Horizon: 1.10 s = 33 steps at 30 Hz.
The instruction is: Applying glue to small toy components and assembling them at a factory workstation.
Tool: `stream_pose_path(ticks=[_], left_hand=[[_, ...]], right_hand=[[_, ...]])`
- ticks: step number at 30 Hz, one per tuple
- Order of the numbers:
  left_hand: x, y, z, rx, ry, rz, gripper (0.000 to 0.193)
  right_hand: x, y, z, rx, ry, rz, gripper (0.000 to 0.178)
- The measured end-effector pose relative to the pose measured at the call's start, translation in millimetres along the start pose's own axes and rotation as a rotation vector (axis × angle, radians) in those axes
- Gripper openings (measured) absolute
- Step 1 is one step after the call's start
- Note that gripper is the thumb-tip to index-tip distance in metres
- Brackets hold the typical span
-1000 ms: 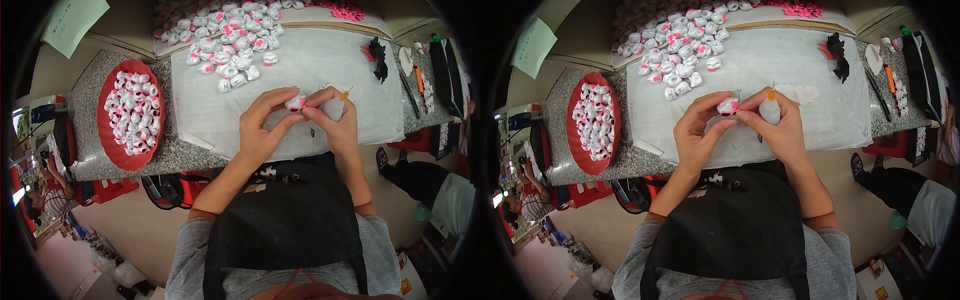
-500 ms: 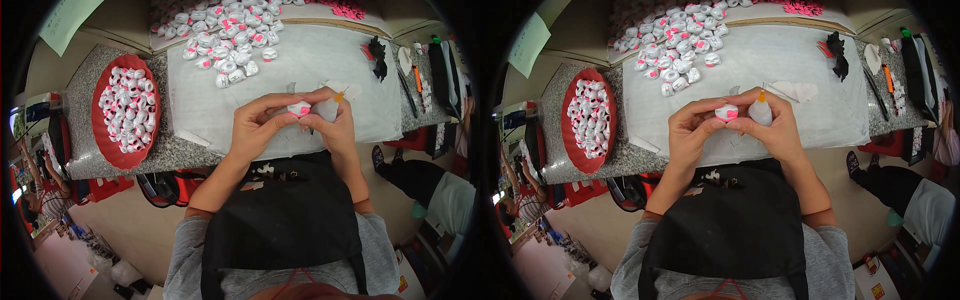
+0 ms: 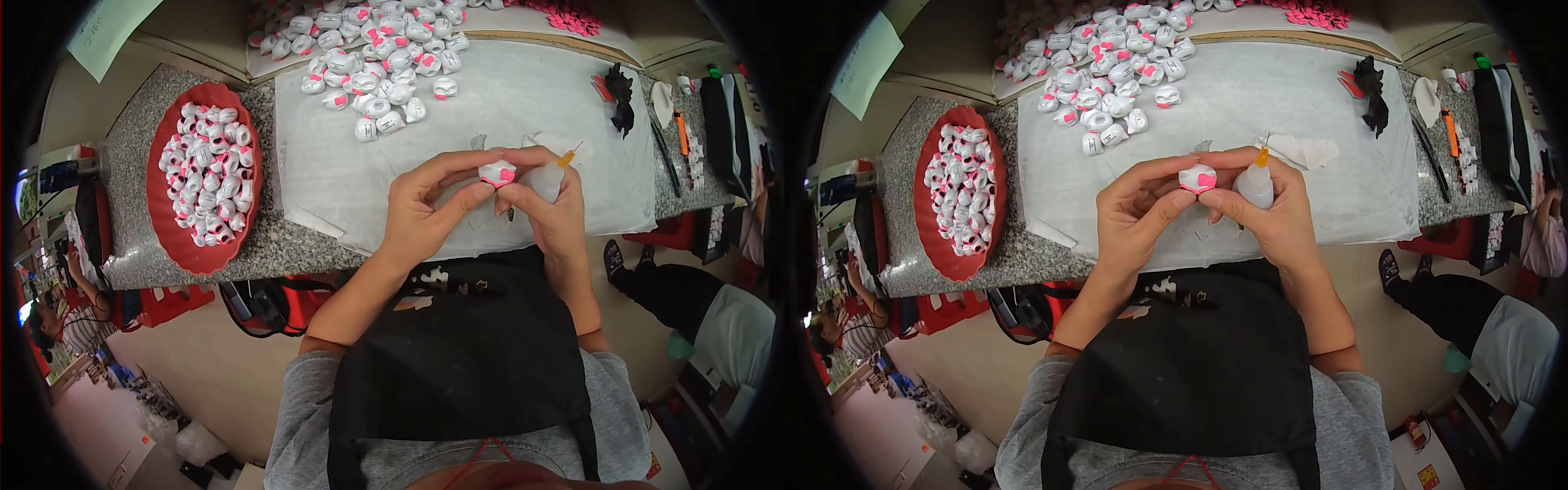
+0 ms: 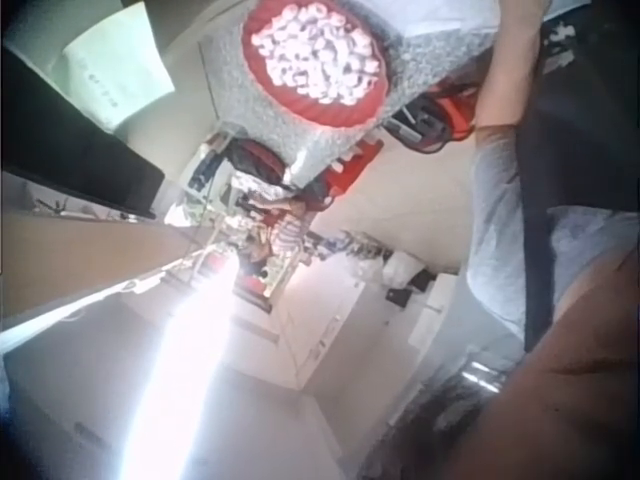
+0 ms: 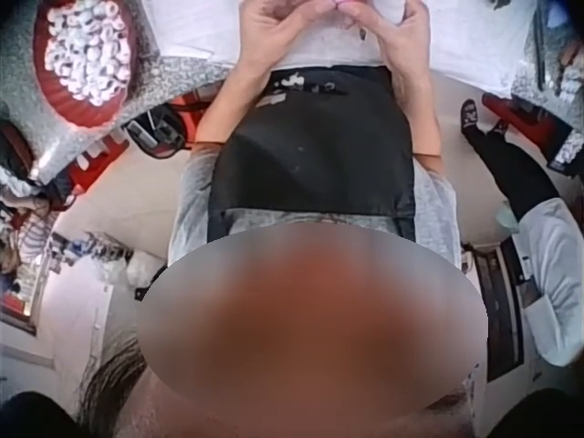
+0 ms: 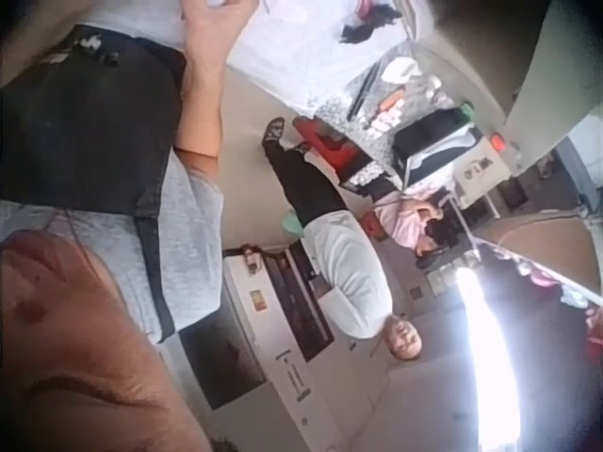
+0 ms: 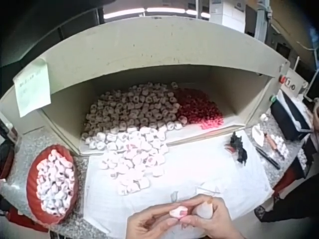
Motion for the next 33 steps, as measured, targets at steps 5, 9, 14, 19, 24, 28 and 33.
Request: stream_pose_path(ticks=[5,9,14,19,24,28,33], left_hand=[[1,-5,0,0.008,0.041,0.035,0.026],[2,-7,2,0.012,0.028,0.027,0.026],[6,2,3,-0.002,-0.018,-0.045,0.028],[-4,-1,0,0.041,0.021,-0.017,0.021],[-2,5,-2,0.135,0.027,-0.017,0.018],[-3,9,1,0.089,0.067,-0.059,0.02],[4,9,0,0.102,0.157,0.135,0.023]], right_hand=[[-2,6,3,0.006,-0.006,-0.006,0.024],[3,8,5,0.023,0.016,0.03,0.023],[-12,8,8,0.054,0.028,0.058,0.022],[-10,3,5,-0.061,0.037,0.069,0.024],[-8,3,2,-0.057,-0.054,0.067,0.021],[-14,5,-1,-0.051,-0.05,0.09,0.022],[-10,10,1,-0.034,-0.079,0.19,0.024]])
Point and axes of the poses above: each hand's wrist, its own z-axis towards the middle knuckle, its own y-axis out of the palm, x = y × z, the point moved 2 cm from there along z, towards the middle knuckle, and after that the axes turned 13 degrees about -y, right-handed, at the moved point
